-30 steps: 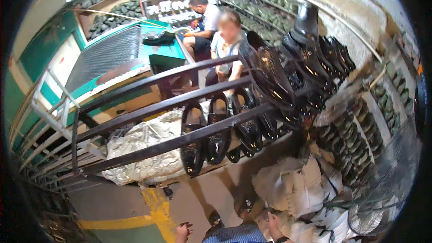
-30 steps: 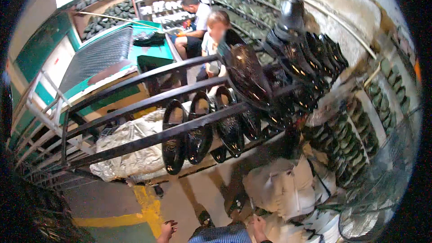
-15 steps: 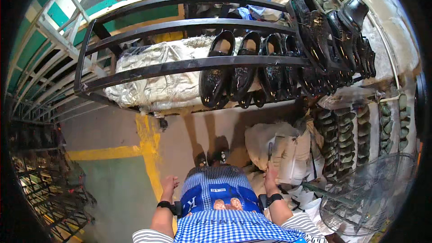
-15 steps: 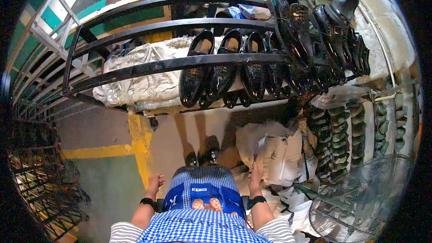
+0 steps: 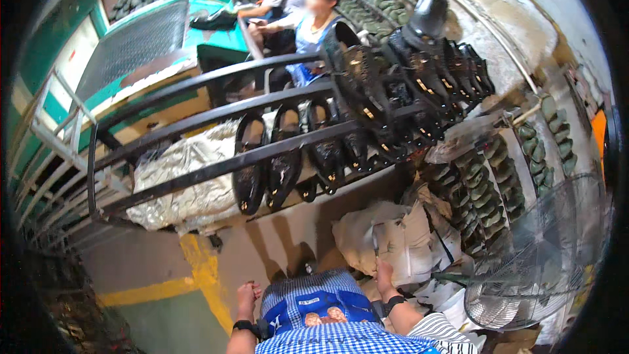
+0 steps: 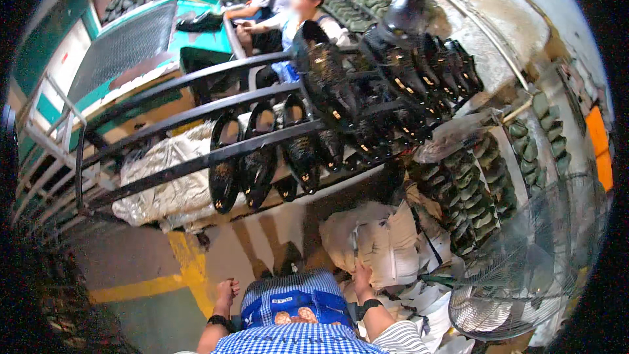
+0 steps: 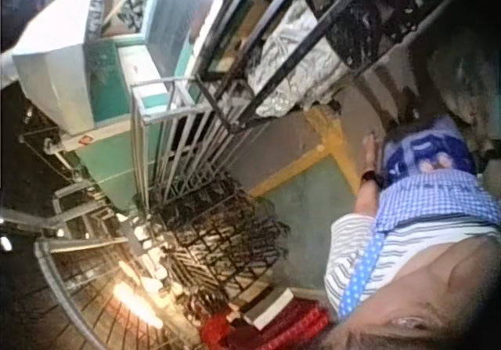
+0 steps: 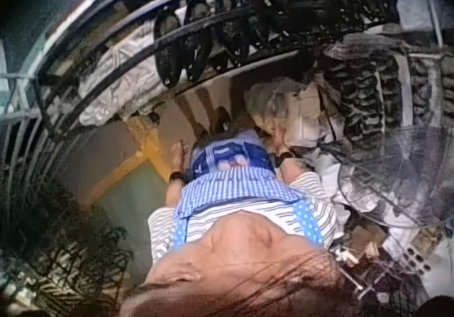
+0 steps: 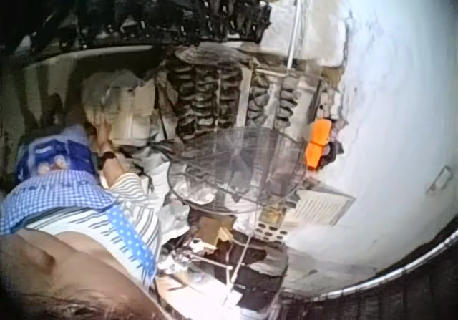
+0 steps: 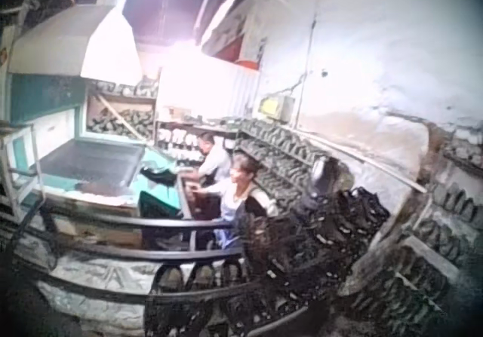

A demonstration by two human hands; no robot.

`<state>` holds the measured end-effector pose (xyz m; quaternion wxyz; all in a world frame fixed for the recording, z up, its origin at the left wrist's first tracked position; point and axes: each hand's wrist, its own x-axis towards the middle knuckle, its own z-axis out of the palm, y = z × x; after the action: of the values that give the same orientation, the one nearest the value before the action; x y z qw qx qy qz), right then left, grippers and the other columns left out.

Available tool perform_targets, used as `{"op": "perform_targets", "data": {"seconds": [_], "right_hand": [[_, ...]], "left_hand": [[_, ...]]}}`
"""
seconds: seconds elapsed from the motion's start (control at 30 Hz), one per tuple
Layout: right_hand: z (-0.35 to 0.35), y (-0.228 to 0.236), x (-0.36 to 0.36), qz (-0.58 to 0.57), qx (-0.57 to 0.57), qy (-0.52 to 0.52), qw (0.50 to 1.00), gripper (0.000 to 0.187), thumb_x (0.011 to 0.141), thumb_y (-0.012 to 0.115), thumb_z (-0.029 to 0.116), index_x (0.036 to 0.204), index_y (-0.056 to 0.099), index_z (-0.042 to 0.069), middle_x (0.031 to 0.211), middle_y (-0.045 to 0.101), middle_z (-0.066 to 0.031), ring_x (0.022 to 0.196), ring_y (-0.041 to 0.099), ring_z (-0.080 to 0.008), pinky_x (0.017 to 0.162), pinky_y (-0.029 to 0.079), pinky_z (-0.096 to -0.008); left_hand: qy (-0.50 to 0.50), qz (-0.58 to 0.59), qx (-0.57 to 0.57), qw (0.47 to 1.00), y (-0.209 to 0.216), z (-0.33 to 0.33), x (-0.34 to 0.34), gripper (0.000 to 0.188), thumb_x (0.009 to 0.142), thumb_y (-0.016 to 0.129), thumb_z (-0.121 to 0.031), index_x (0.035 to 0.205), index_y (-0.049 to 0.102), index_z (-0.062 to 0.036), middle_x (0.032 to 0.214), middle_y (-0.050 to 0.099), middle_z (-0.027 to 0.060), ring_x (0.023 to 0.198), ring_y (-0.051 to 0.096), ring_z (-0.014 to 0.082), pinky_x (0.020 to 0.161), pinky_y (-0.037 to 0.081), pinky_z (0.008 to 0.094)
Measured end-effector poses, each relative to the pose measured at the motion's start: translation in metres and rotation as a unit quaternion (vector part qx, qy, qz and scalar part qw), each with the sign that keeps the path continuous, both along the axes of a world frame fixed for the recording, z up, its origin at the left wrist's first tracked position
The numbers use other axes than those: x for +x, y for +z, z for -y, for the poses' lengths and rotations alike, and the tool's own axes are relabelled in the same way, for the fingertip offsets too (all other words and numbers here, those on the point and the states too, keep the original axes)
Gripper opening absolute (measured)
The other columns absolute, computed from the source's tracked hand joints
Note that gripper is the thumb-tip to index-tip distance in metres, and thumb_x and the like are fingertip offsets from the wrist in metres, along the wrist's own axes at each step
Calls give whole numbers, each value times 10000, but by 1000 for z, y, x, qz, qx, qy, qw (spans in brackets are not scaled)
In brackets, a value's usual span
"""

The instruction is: Inspecting and handling shoes on racks in a manufacturing facility.

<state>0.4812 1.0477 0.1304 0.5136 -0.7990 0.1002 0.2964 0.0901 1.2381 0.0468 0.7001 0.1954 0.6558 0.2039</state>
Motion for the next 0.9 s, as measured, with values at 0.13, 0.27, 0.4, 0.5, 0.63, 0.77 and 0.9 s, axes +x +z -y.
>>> {"op": "perform_targets", "data": {"seconds": [0.13,0.27,0.4,0.5,0.63,0.77,0.9], "right_hand": [[-3,-6,103,211,16,-201,957,357,812,585,287,1035,499,21,754,545,-59,661,500,-141,565,407,-285],[-146,200,180,453,218,-11,865,148,838,551,174,877,589,35,785,527,-8,653,446,-115,567,389,-279],[-258,379,230,525,242,75,812,236,837,564,229,935,629,25,821,640,-65,734,571,-110,683,425,-250],[-333,433,273,432,310,94,842,397,798,613,277,1122,528,64,709,610,-38,338,295,-11,299,217,-207],[-405,467,300,511,157,114,837,451,733,663,347,1072,567,66,687,594,-62,399,448,-121,359,337,-270],[-435,480,333,526,147,109,831,608,660,714,412,1098,528,34,722,570,-65,475,492,-130,405,394,-272],[-453,490,337,522,99,123,838,659,609,757,337,1110,499,-3,703,558,-63,452,460,-118,349,347,-265]], "left_hand": [[-33,21,-11,999,11,-13,44,225,797,454,-140,971,528,-17,753,579,117,500,538,183,415,429,290],[-19,-18,-19,999,7,-11,15,222,801,482,-164,973,528,-33,790,587,103,514,531,176,425,421,291],[-27,89,132,987,66,1,18,258,860,509,-275,733,588,-65,658,565,-3,600,520,84,511,412,224],[-52,-32,96,993,93,5,14,254,858,471,-313,726,548,-110,649,524,-15,588,495,83,511,404,230],[-22,93,76,993,-30,19,-68,183,848,448,-237,793,523,-79,739,540,-4,606,468,78,491,358,249],[-26,102,67,992,-70,-29,-49,183,848,452,-233,786,521,-76,752,547,2,618,472,81,499,363,254],[-25,96,52,994,-76,-63,-33,184,848,456,-229,777,518,-71,769,556,10,634,478,86,510,370,261]]}}
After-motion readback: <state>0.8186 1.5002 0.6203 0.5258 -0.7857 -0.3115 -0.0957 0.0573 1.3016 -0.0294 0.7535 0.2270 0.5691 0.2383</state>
